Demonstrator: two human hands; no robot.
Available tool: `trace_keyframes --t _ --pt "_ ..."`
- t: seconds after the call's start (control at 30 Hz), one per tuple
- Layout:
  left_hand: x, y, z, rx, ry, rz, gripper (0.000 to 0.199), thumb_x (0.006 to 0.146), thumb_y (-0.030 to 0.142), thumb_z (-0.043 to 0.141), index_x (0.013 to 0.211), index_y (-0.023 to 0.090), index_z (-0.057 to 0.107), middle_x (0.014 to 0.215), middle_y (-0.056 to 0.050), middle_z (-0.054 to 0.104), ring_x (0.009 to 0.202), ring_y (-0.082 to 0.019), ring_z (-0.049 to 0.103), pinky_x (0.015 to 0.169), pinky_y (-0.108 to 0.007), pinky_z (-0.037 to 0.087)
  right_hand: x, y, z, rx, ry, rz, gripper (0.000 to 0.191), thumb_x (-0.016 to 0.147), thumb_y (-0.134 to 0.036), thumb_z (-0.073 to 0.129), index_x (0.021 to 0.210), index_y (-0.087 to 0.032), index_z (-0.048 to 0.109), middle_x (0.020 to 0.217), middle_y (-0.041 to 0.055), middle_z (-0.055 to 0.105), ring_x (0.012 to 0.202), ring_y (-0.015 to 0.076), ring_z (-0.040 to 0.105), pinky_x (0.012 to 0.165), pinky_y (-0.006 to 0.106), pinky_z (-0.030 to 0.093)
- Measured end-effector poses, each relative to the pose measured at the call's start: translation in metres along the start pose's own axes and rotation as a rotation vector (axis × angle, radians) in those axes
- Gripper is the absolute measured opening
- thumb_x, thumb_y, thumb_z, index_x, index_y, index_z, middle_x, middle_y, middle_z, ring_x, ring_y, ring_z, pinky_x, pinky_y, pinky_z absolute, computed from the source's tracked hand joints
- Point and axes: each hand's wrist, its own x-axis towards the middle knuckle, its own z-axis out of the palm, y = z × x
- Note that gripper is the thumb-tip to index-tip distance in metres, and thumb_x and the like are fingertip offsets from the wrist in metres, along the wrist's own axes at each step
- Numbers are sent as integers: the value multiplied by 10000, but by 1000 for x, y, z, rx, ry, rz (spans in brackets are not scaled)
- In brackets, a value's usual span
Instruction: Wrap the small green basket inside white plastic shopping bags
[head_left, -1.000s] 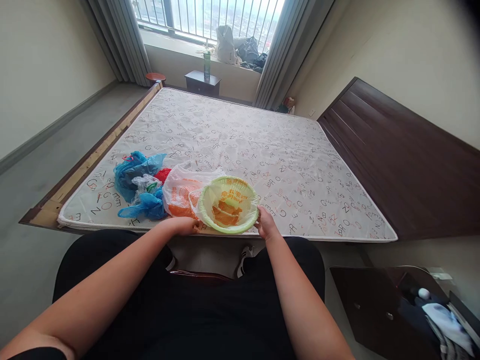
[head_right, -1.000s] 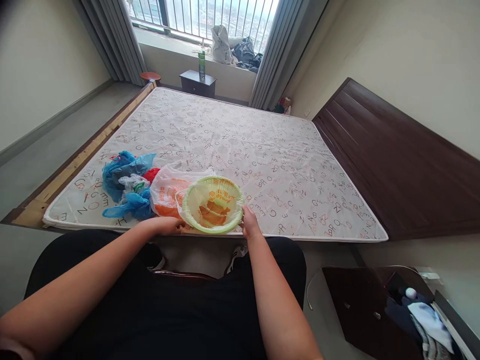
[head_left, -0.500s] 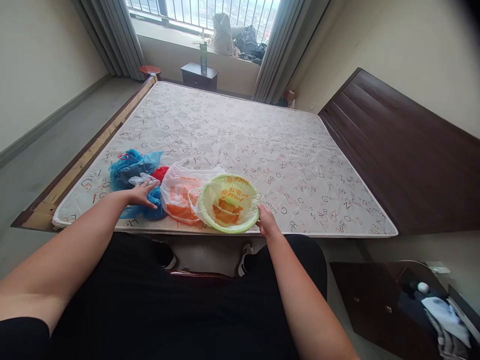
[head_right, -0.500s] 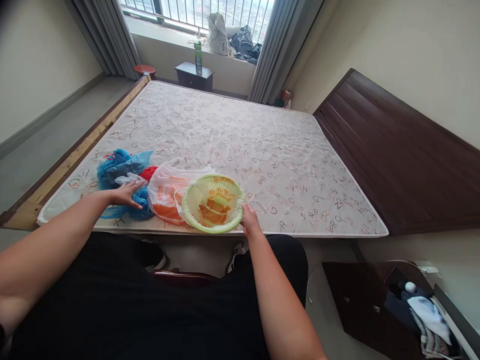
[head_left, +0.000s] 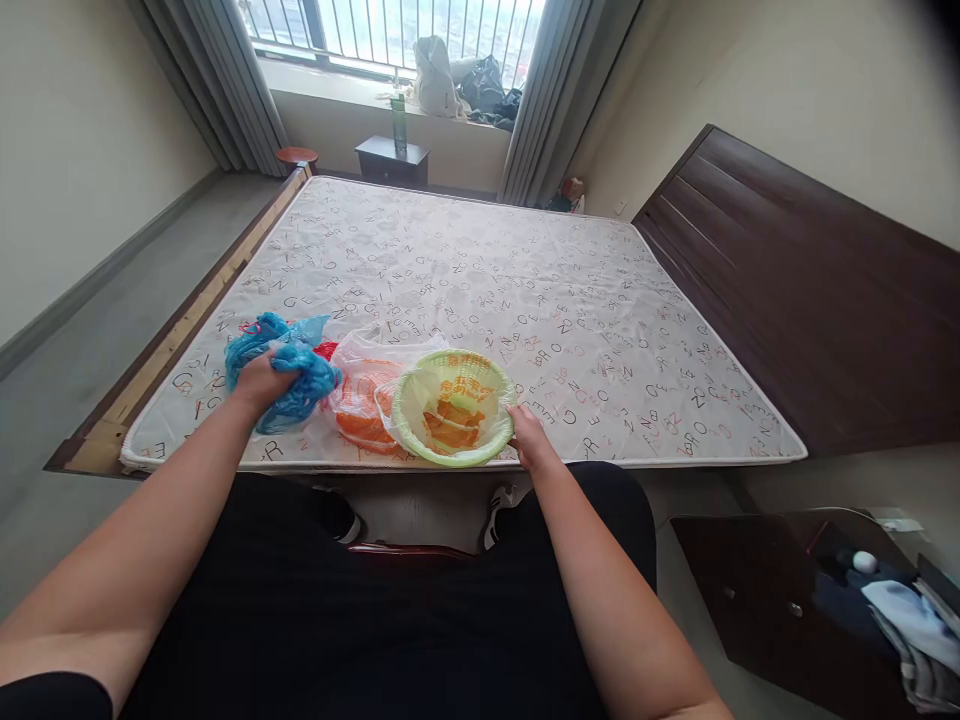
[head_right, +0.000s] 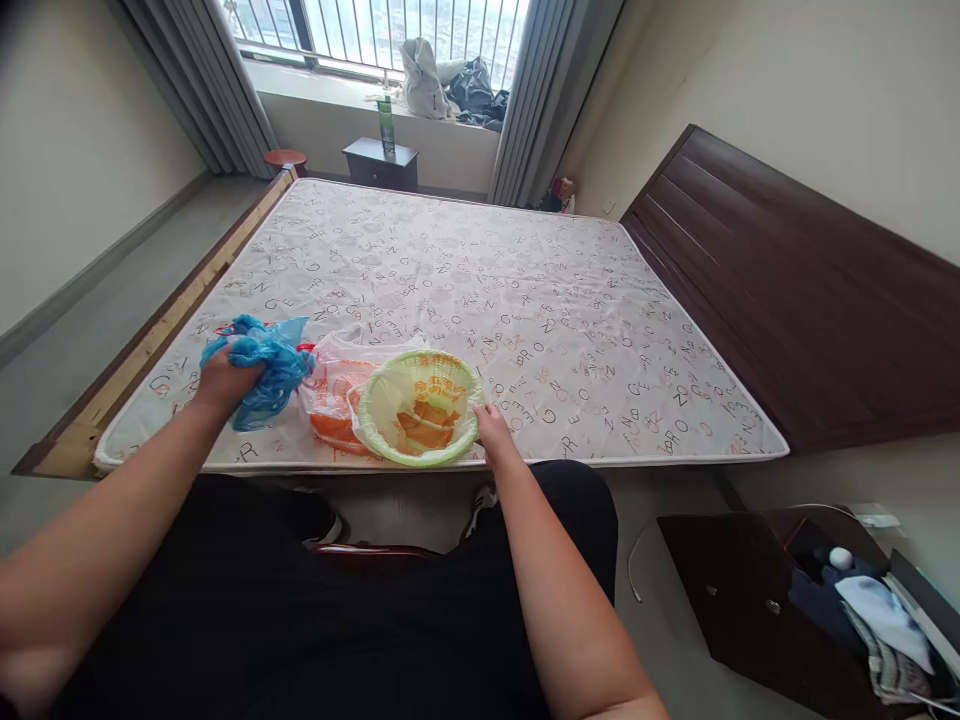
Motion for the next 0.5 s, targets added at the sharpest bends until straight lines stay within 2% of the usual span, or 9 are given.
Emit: trace_keyframes --t 0.07,0.1,0.17,0.23,0.3,0.37,0.43,0.5 --pt "-18 38 -7 -96 299 12 317 802 375 636 1017 145 673 970 -49 728 888 -214 636 894 -342 531 -1 -1 2 -12 -11 -1 228 875 -365 650 1058 -230 660 950 33 759 791 178 701 598 243 538" --pt "-30 59 -6 -152 381 57 325 802 372 651 1038 149 658 985 -50 721 902 -218 637 898 -352 534 -1 -2 3 -20 -11 -1 228 879 -367 647 1061 -230 658 944 34 758 788 181 702 601 249 540" --pt "-59 104 5 -225 467 196 332 814 398 686 1044 164 634 978 -49 706 910 -228 641 928 -382 536 -2 -4 5 -36 -10 -6 222 888 -366 638 1060 -226 655 940 41 755 776 189 700 606 268 547" --pt "-85 148 27 -226 448 335 292 835 424 702 1003 194 640 943 -54 692 894 -251 653 932 -406 539 -3 -6 6 -43 -12 -13 219 896 -363 633 1062 -221 654 947 53 751 769 194 698 614 284 552" --pt "-104 186 59 -169 247 470 229 864 342 690 1063 231 671 1038 -75 708 998 -280 672 947 -404 539 -5 -7 6 -45 -24 -23 236 894 -375 647 1070 -219 655 959 62 750 777 198 698 634 296 559" --pt "-112 218 98 -9 -89 594 262 882 181 630 1130 231 696 1133 -107 711 1075 -290 682 940 -396 533 -5 -6 6 -54 -40 -40 250 886 -391 661 1068 -220 651 960 61 747 788 197 697 661 299 564" --pt "-113 241 136 148 -359 579 275 918 99 568 1116 206 726 1110 -132 716 1025 -273 705 901 -386 530 -3 -4 5 -69 -48 -58 233 891 -392 640 1047 -220 642 937 51 738 787 190 690 685 298 565" --pt "-111 256 168 159 -414 546 163 941 130 622 1044 158 745 1025 -139 720 961 -259 714 866 -374 545 1 1 5 -84 -46 -79 220 901 -387 599 1043 -223 632 917 41 728 788 187 687 708 300 566"
